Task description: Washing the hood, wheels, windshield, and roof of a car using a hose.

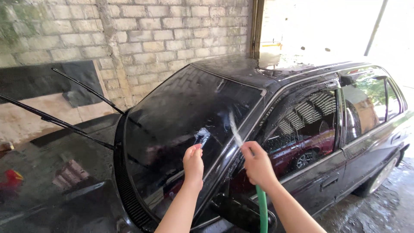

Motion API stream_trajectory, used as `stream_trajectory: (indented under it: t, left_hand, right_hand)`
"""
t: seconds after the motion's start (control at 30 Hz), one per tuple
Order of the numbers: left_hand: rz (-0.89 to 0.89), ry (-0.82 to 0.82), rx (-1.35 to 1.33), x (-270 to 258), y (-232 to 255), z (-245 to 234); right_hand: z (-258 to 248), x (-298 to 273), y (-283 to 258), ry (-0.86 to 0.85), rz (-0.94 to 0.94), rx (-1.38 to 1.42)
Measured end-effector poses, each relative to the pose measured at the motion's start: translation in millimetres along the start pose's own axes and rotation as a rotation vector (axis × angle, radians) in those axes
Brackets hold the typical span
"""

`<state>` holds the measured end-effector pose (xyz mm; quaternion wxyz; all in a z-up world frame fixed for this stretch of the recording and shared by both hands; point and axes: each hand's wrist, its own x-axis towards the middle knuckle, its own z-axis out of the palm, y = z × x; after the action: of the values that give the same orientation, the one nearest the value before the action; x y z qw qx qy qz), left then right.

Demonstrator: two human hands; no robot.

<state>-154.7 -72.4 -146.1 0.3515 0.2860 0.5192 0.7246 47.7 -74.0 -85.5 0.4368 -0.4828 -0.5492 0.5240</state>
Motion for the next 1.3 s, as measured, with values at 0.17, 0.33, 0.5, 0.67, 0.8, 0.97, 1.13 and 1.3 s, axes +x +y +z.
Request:
stream_trajectory:
  t: [0.17,0.33,0.5,0.67,0.8,0.97,1.13,1.3]
  left_hand:
    - [0.016,0.017,0.068,-8.9,-9.5,7.1]
    - [0.050,0.029,0.055,-3.9,-6.1,-1.5]
    - [0.043,0.039,-0.007,-3.1,-12.0,-1.0]
    - [0.028,0.044,0.062,-11.1,-13.6,6.1]
    - [-0.025,0.060,0.095,-25.5,12.1,4.9]
    - [0.019,0.063,0.051,-18.3,4.6,0.0]
    - [0.024,0.061,0.065,-13.6,-5.5,0.3]
    - [0.018,0.072,0.075,-15.5,1.7,-2.8]
  right_hand:
    - [11.4,-19.7,13.4,-0.129,0.079,-0.087]
    - [-9.1,-13.6,-3.7,-0.066,0.066,-0.089]
    - [-18.2,-21.1,-15.1,-0.065,0.043,-0.016]
    - [-3.4,-27.9,10.0,-0.139,0.099,-0.107]
    - [-16.0,-21.9,0.1,-0.033,0.053,0.003]
    - [-16.4,-20.7,-2.6,-0.025,0.041,0.044]
    - [-6.6,-22.0,15.1,-0.124,0.080,-0.034]
    - [-17.8,-20.4,-1.3,0.005,-0.018,0.006]
